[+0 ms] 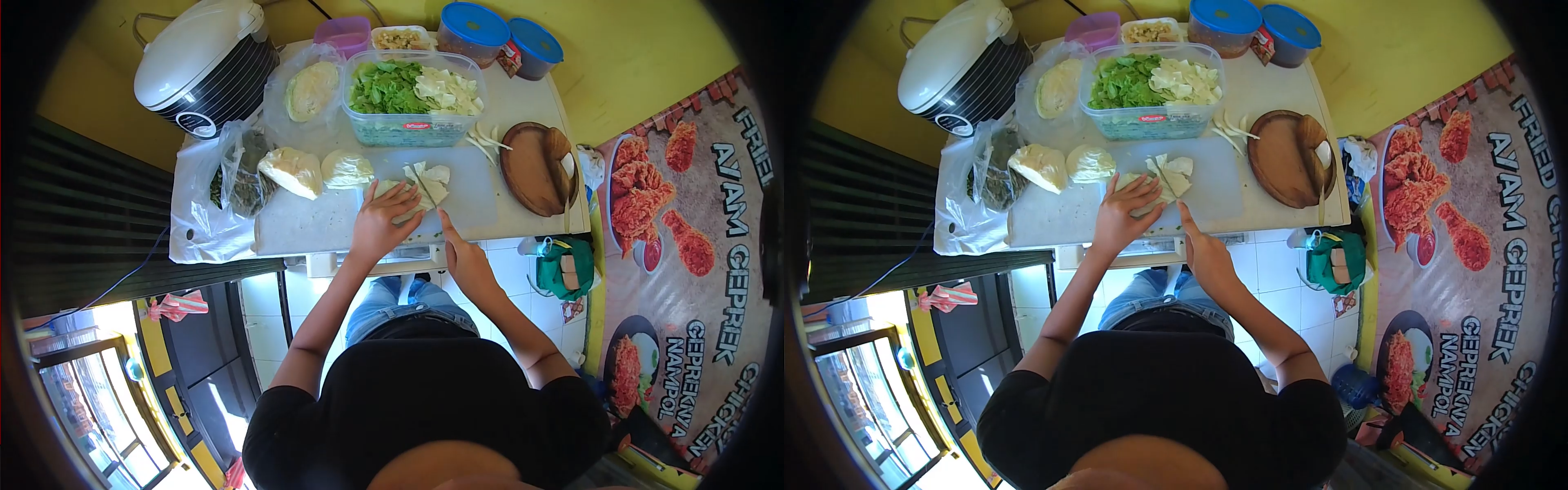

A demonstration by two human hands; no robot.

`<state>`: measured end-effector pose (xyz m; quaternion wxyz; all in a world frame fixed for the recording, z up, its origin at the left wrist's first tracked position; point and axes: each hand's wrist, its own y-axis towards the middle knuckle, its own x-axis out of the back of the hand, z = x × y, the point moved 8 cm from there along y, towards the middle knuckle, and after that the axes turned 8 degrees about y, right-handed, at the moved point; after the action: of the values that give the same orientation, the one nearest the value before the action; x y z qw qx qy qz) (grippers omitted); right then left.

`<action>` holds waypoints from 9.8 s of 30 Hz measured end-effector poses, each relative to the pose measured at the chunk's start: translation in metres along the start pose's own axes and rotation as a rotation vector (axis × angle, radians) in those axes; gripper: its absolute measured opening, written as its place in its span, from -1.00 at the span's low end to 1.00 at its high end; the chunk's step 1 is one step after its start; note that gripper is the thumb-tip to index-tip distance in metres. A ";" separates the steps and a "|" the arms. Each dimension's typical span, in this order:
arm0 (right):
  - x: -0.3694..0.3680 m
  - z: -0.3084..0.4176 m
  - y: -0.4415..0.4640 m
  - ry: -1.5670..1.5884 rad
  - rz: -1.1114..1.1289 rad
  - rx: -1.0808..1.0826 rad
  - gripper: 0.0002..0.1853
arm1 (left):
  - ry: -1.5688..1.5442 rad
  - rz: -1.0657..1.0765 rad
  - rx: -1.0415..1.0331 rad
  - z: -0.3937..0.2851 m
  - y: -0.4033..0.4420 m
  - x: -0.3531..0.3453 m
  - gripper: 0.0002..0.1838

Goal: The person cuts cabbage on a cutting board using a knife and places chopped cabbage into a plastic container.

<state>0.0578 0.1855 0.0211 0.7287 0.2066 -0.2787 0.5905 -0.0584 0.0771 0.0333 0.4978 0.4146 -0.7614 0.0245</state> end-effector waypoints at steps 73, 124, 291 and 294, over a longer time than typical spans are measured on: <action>0.035 -0.023 -0.013 0.452 -0.083 -0.115 -0.51 | -0.117 0.015 -0.062 -0.033 0.009 -0.014 -0.82; 0.008 0.005 0.010 0.129 -0.061 -0.079 -0.42 | 0.065 -0.149 0.004 -0.004 0.009 0.006 -0.78; 0.049 -0.031 -0.010 0.549 -0.158 -0.076 -0.50 | 0.236 -0.150 -0.039 -0.006 0.032 -0.009 -0.69; 0.050 -0.029 -0.010 0.558 -0.160 -0.073 -0.50 | 0.085 -0.137 0.022 -0.003 0.037 0.002 -0.64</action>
<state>0.0793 0.2390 0.0318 0.8284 0.0313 -0.0713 0.5547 -0.0808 0.1016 0.0508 0.5256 0.4699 -0.7090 0.0164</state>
